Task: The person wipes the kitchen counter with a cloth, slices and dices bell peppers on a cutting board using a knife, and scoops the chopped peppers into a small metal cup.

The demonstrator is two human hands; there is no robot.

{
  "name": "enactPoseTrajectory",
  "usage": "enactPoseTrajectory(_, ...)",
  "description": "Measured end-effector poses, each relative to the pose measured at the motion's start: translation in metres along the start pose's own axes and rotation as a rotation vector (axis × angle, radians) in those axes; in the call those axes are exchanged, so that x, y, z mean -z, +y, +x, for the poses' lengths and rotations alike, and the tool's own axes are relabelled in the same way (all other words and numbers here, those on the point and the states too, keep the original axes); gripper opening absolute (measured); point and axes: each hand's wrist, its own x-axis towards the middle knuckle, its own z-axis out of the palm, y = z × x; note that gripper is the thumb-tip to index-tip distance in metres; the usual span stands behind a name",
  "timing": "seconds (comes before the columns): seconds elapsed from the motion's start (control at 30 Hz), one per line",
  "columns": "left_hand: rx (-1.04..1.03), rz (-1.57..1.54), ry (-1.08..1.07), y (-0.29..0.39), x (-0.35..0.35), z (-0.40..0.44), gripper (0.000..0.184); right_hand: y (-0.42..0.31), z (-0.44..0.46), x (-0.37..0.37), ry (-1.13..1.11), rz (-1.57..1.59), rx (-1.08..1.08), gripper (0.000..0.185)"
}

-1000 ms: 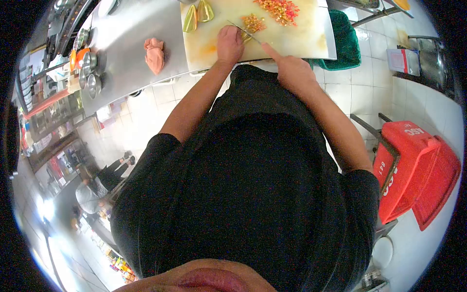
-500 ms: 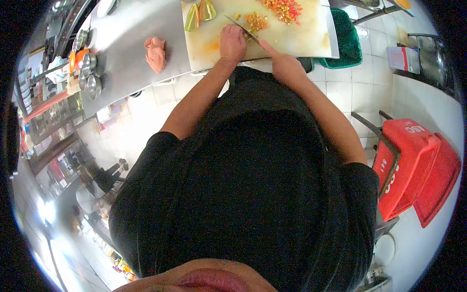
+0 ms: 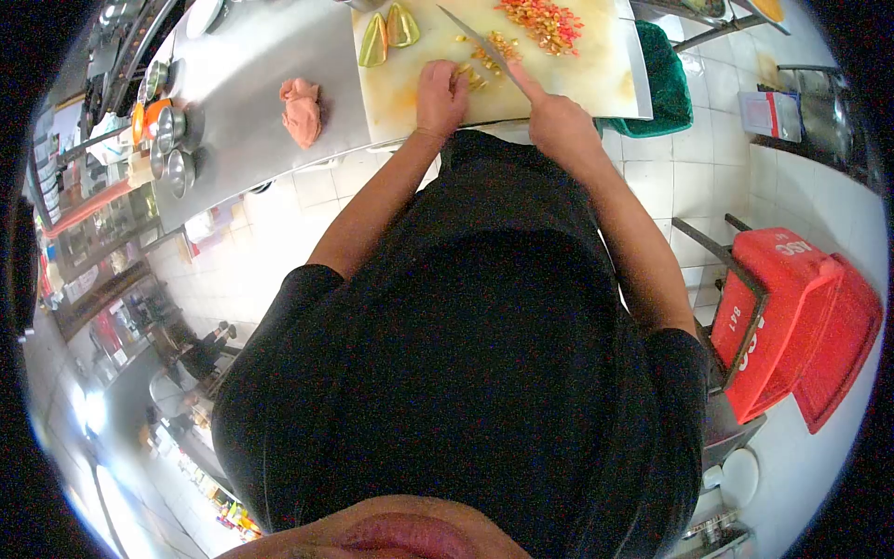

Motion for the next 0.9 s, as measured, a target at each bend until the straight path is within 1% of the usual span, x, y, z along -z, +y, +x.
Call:
enactPoseTrajectory(0.07, -0.012, 0.003, -0.006, -0.004, 0.001, -0.001, 0.023, -0.007, 0.009, -0.011, -0.033, -0.021, -0.021, 0.082)
enactPoseTrajectory(0.17, -0.039, -0.009, 0.002, -0.007, 0.002, 0.002, 0.022, -0.002, 0.02, -0.033, -0.008, -0.048, -0.03, 0.084)
enactPoseTrajectory(0.27, -0.05, -0.031, -0.012, -0.009, 0.002, -0.003, 0.019, -0.006, 0.023, -0.028, -0.063, -0.084, -0.051, 0.084)
enactPoseTrajectory(0.4, -0.064, -0.037, -0.023, -0.013, 0.005, -0.001, 0.016, -0.009, 0.02, -0.02, -0.025, -0.046, -0.041, 0.081)
enactPoseTrajectory(0.53, -0.089, -0.046, -0.022, -0.016, 0.005, -0.001, 0.016, -0.027, -0.005, -0.008, 0.029, -0.027, -0.062, 0.078)
enactPoseTrajectory(0.67, -0.075, -0.028, -0.034, -0.015, 0.006, 0.004, 0.012, -0.028, -0.002, -0.02, 0.037, -0.055, -0.106, 0.077)
enactPoseTrajectory(0.77, -0.056, -0.023, -0.055, -0.009, 0.01, 0.004, 0.01, -0.01, 0.014, -0.038, 0.027, -0.061, -0.066, 0.076)
enactPoseTrajectory(0.9, -0.095, -0.01, -0.059, -0.015, 0.006, 0.004, 0.01, -0.026, 0.009, -0.013, -0.053, -0.123, -0.104, 0.083)
